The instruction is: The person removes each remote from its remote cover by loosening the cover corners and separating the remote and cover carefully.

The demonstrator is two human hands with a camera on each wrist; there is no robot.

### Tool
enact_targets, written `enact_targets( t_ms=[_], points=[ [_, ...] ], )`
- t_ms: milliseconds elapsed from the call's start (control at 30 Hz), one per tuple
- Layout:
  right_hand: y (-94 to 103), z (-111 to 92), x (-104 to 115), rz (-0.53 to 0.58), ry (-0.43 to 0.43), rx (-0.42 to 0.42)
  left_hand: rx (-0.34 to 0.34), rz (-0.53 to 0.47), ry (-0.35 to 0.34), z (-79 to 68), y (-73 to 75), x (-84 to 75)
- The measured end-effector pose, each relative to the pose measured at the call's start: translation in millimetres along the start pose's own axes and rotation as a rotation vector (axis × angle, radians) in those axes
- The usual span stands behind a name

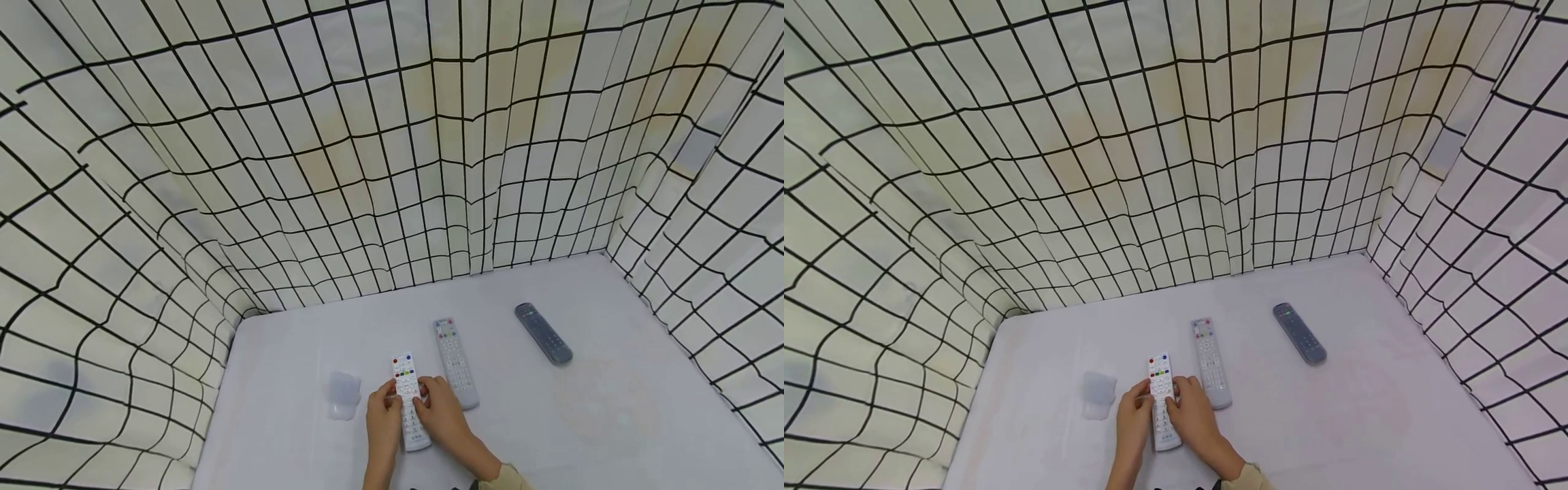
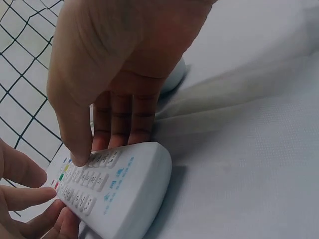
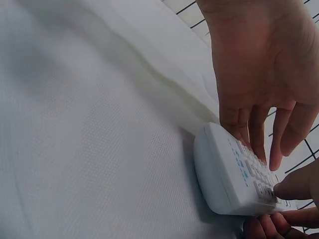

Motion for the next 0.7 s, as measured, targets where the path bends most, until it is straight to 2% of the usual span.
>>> enact_targets(
  t_ms=[167,267,533,600,700],
  points=[
    [-1.7,1.2,-3.9,0.011,-0.026,0.031,-0.001,0.042,-0.006,-0.5,-2.1,0.0],
    [-1.7,0.9,-3.2,0.031,-0.021,0.044,-0.019,0.068,-0.036,-2.3,0.1,-4.5],
    [11.5,-5.4,7.6,0.08,-0.009,0.033,-0.102,0.248,-0.231,-14.7,4.9,-34.1],
    [19.8,-6.8,10.0,0.095,-0.015,0.013,-0.105,0.27,-0.263,-16.3,2.8,-40.4],
    [34.2,-7.9,10.1,0.125,-0.044,-0.024,-0.07,0.269,-0.29,-17.4,-2.8,-47.7]
  ],
)
Point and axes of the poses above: each hand's wrist, its own z-axis towards the middle knuckle, its own y-axis out of the back of the hand, x = y × z, the point moved 9 cm from there along z, towards the middle knuckle, and after that the axes turned 13 degrees about z, right-handed, at the moved point
